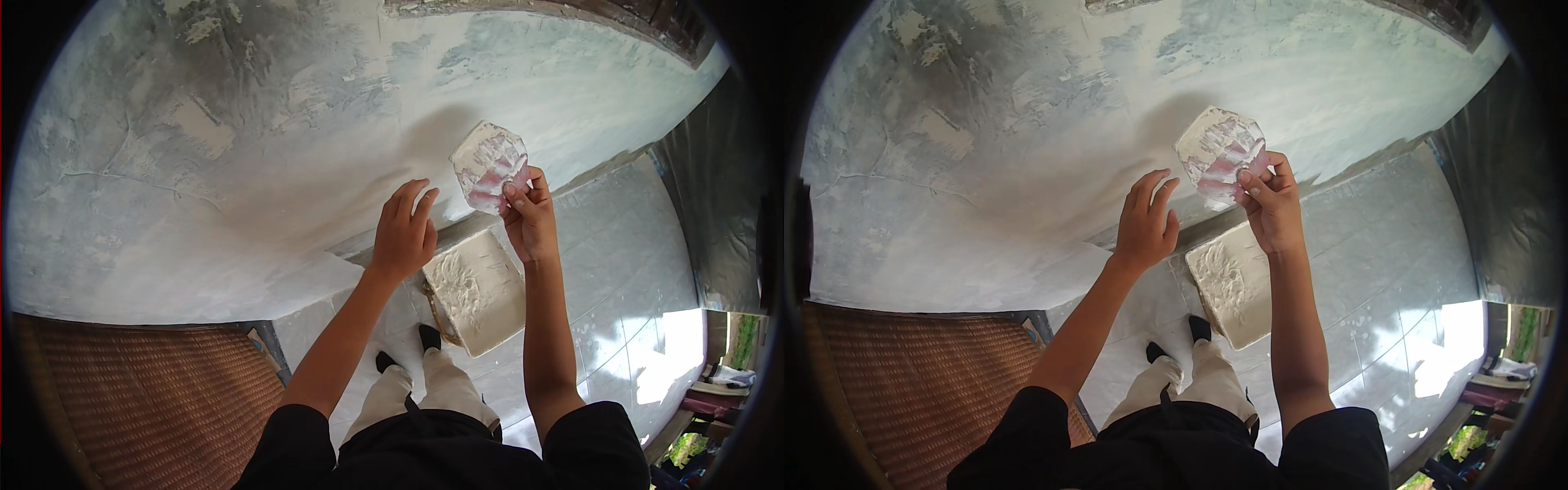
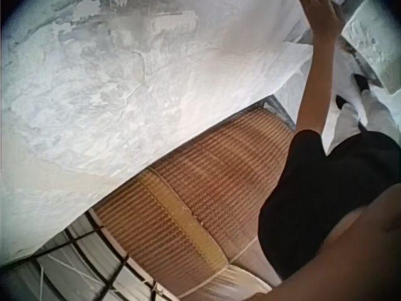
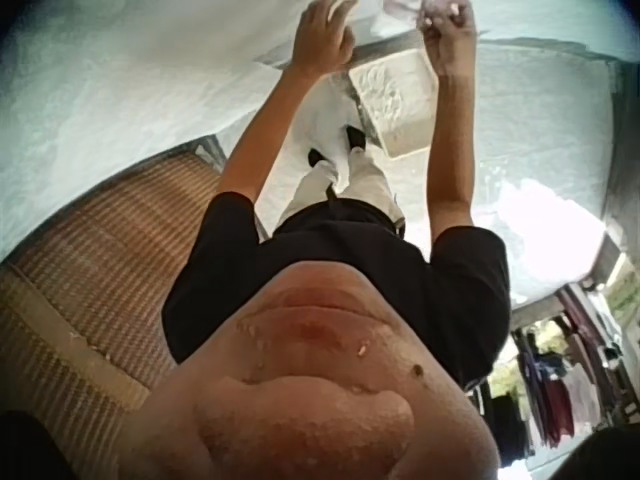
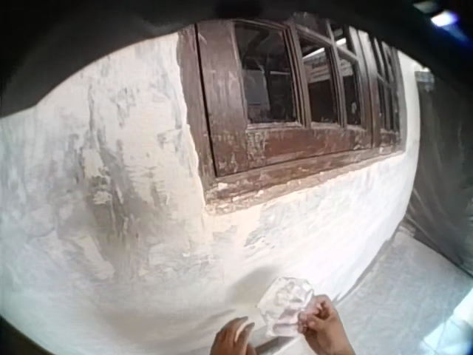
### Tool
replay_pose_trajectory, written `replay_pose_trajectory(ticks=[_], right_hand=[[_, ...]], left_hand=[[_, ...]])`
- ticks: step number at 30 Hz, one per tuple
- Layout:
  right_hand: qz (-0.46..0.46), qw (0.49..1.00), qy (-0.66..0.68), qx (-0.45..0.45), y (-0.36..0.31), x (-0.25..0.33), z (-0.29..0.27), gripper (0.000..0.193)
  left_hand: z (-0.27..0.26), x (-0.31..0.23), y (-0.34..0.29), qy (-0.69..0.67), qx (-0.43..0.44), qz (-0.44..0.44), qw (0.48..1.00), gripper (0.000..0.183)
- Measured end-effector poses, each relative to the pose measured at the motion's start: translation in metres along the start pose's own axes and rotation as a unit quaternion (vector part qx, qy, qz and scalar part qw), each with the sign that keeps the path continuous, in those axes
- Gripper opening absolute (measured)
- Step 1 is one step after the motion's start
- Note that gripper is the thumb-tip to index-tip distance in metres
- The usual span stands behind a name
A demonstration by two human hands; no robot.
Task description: The person applies wall putty to a damaged exterior wall surface using a scraper.
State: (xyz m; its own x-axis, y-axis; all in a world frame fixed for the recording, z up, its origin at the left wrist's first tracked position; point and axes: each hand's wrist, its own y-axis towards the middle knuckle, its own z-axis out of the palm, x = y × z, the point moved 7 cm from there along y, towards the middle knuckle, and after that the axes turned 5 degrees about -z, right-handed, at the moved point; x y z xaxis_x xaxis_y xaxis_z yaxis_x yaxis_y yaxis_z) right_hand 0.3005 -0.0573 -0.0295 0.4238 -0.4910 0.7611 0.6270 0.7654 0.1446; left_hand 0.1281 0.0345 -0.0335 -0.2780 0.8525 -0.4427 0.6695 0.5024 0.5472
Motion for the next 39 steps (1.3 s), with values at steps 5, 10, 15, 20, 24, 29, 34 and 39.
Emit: replay_pose_trajectory(ticks=[5,10,15,20,24,29,34,39], right_hand=[[-0.047,0.995,0.012,0.086,0.012,0.039,0.079,0.018],[-0.095,0.984,-0.001,0.15,0.019,0.069,0.155,0.016],[-0.151,0.964,-0.001,0.218,0.018,0.097,0.228,0.017],[-0.232,0.938,-0.046,0.252,0.009,0.123,0.294,0.016],[-0.334,0.902,-0.099,0.256,-0.001,0.147,0.343,0.017],[-0.457,0.834,-0.193,0.242,-0.012,0.169,0.388,0.017],[-0.709,0.556,-0.385,0.198,-0.056,0.183,0.438,0.013],[-0.764,0.406,-0.477,0.153,-0.059,0.168,0.461,0.019]], left_hand=[[-0.069,-0.019,0.035,0.03,-0.08,0.056,0.995,0.05],[-0.133,-0.027,0.053,0.069,-0.145,0.108,0.981,0.044],[-0.192,-0.032,0.063,0.116,-0.212,0.143,0.96,0.042],[-0.254,-0.037,0.072,0.174,-0.291,0.15,0.929,0.041],[-0.299,-0.043,0.078,0.213,-0.349,0.142,0.901,0.044],[-0.341,-0.049,0.084,0.255,-0.374,0.125,0.883,0.048],[-0.375,-0.054,0.088,0.27,-0.378,0.12,0.877,0.049],[-0.394,-0.054,0.09,0.285,-0.368,0.116,0.878,0.051]])
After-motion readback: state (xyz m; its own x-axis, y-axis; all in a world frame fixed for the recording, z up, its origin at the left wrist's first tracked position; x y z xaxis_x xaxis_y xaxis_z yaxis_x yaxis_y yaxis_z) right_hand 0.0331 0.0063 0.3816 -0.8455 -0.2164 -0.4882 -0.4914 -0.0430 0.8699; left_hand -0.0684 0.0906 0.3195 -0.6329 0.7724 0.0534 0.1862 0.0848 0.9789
